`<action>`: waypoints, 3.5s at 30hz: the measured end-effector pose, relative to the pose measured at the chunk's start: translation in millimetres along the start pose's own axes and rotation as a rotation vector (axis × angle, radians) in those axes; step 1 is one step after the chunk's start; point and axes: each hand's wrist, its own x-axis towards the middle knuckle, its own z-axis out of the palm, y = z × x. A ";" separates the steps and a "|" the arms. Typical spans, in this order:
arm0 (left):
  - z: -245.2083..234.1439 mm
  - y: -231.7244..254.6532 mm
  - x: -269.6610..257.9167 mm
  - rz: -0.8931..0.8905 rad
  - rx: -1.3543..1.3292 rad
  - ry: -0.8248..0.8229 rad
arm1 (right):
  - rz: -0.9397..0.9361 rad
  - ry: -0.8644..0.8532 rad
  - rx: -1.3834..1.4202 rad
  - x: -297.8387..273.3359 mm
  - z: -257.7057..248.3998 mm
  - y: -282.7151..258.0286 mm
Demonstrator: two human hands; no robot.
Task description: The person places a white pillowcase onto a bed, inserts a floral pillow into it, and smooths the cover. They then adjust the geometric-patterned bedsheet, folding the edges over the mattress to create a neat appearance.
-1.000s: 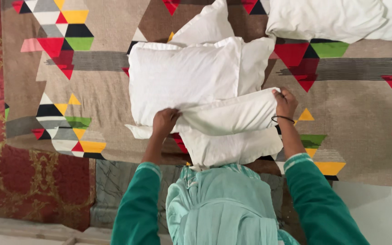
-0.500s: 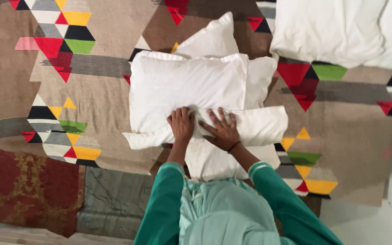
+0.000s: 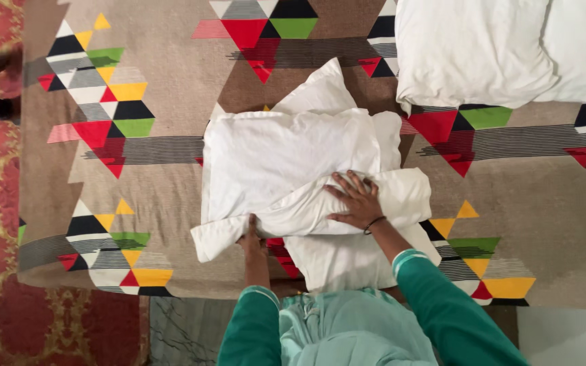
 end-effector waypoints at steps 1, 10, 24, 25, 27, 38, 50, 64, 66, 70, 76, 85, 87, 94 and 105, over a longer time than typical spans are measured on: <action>-5.5 16.2 4.0 0.010 0.053 -0.015 | -0.023 0.028 -0.001 -0.3 -3.4 2.8; -24.0 132.9 46.7 0.488 1.063 0.305 | 0.166 -0.097 -0.177 -23.3 -42.5 -55.8; -19.8 -35.6 -54.9 0.291 0.393 0.292 | 0.094 0.005 -0.416 -44.9 38.6 -87.4; -17.9 -32.6 -51.8 0.148 0.175 0.135 | 0.104 -0.024 -0.473 -41.8 38.1 -84.9; -13.5 -21.8 -40.7 -0.127 -0.258 -0.184 | 0.084 0.092 -0.405 -40.4 35.9 -78.9; -4.2 56.3 -4.3 0.047 -0.351 -0.299 | 0.041 0.321 -0.296 -15.0 14.6 -60.1; 51.5 201.6 -274.3 0.598 -0.552 -0.620 | 0.193 0.532 0.216 -90.9 -152.5 -61.1; 318.9 -78.4 -543.6 0.559 -0.193 -0.965 | 0.730 0.503 0.841 -391.8 -200.2 176.0; 392.6 -134.2 -545.8 0.572 -0.214 -0.920 | 0.754 0.497 1.011 -420.9 -186.3 230.5; 530.7 -229.8 -547.9 0.542 0.255 -0.492 | 0.730 0.479 1.266 -457.6 -150.4 370.1; 528.0 -329.4 -485.9 1.098 0.617 -1.173 | 1.141 0.317 0.844 -500.5 -118.2 528.8; 200.6 -299.4 -261.1 0.865 1.259 -0.321 | 0.968 0.169 0.033 -393.6 -35.6 390.2; 159.1 -289.2 -251.6 0.823 1.180 -0.186 | 0.771 0.153 0.036 -351.5 -21.5 339.3; 88.2 -277.2 -221.8 0.746 0.989 -0.077 | 0.402 -0.167 0.410 -256.2 12.8 196.4; 24.2 -176.7 -92.5 0.779 0.842 0.136 | 0.559 -0.371 0.727 -94.6 51.1 127.2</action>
